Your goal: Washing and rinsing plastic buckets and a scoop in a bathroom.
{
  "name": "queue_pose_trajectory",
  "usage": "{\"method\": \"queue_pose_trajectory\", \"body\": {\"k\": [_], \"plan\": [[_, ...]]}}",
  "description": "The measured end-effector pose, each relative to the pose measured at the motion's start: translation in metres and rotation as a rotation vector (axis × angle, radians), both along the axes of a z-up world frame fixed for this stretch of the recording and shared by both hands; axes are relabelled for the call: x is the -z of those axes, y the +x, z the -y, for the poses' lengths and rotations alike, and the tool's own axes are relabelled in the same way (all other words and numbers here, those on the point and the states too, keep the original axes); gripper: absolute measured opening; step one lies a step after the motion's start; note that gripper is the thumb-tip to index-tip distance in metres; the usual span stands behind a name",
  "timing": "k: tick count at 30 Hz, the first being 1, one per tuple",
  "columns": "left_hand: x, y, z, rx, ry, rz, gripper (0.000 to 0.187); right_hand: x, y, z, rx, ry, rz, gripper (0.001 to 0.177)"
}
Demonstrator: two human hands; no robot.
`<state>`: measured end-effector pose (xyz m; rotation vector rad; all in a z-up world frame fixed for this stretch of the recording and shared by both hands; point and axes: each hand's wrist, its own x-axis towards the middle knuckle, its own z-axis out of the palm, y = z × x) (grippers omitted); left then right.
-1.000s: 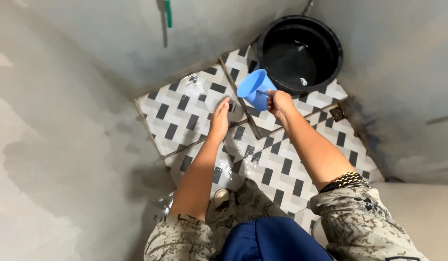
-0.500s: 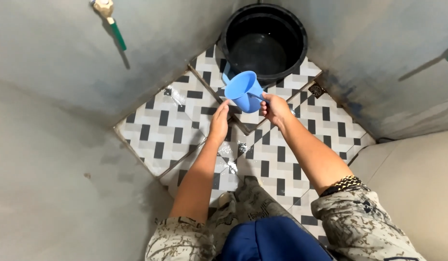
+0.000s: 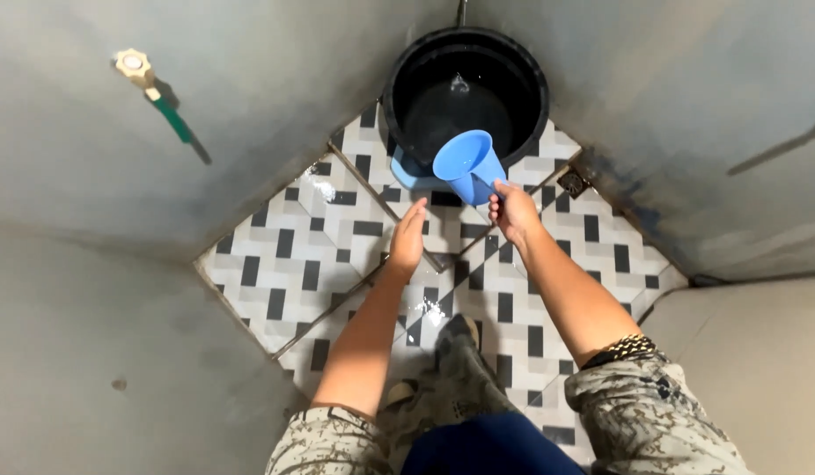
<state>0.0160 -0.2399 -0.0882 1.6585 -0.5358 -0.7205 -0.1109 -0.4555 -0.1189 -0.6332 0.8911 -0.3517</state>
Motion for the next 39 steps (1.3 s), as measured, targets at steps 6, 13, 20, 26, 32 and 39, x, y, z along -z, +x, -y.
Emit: {"method": "queue_pose_trajectory", "body": {"k": [6, 13, 20, 26, 32, 39], "plan": [[0.015, 0.010, 0.077, -0.048, -0.023, 0.045, 0.049, 0.041, 0.032, 0.063, -0.015, -0.019, -0.048, 0.040], [0.039, 0.023, 0.136, -0.060, -0.015, -0.064, 0.052, 0.084, 0.074, 0.113, -0.168, -0.148, -0.187, 0.054], [0.070, 0.032, 0.151, -0.111, 0.106, -0.128, 0.055, 0.118, 0.094, 0.129, -0.284, -0.266, -0.367, 0.057], [0.075, 0.042, 0.154, -0.133, 0.115, -0.094, 0.055, 0.119, 0.108, 0.145, -0.335, -0.231, -0.349, 0.061], [0.070, 0.039, 0.152, -0.111, 0.076, -0.117, 0.054, 0.109, 0.115, 0.151, -0.377, -0.333, -0.279, 0.072], [0.068, 0.030, 0.134, -0.066, 0.067, -0.156, 0.053, 0.094, 0.068, 0.113, -0.328, -0.303, -0.354, 0.062]]}}
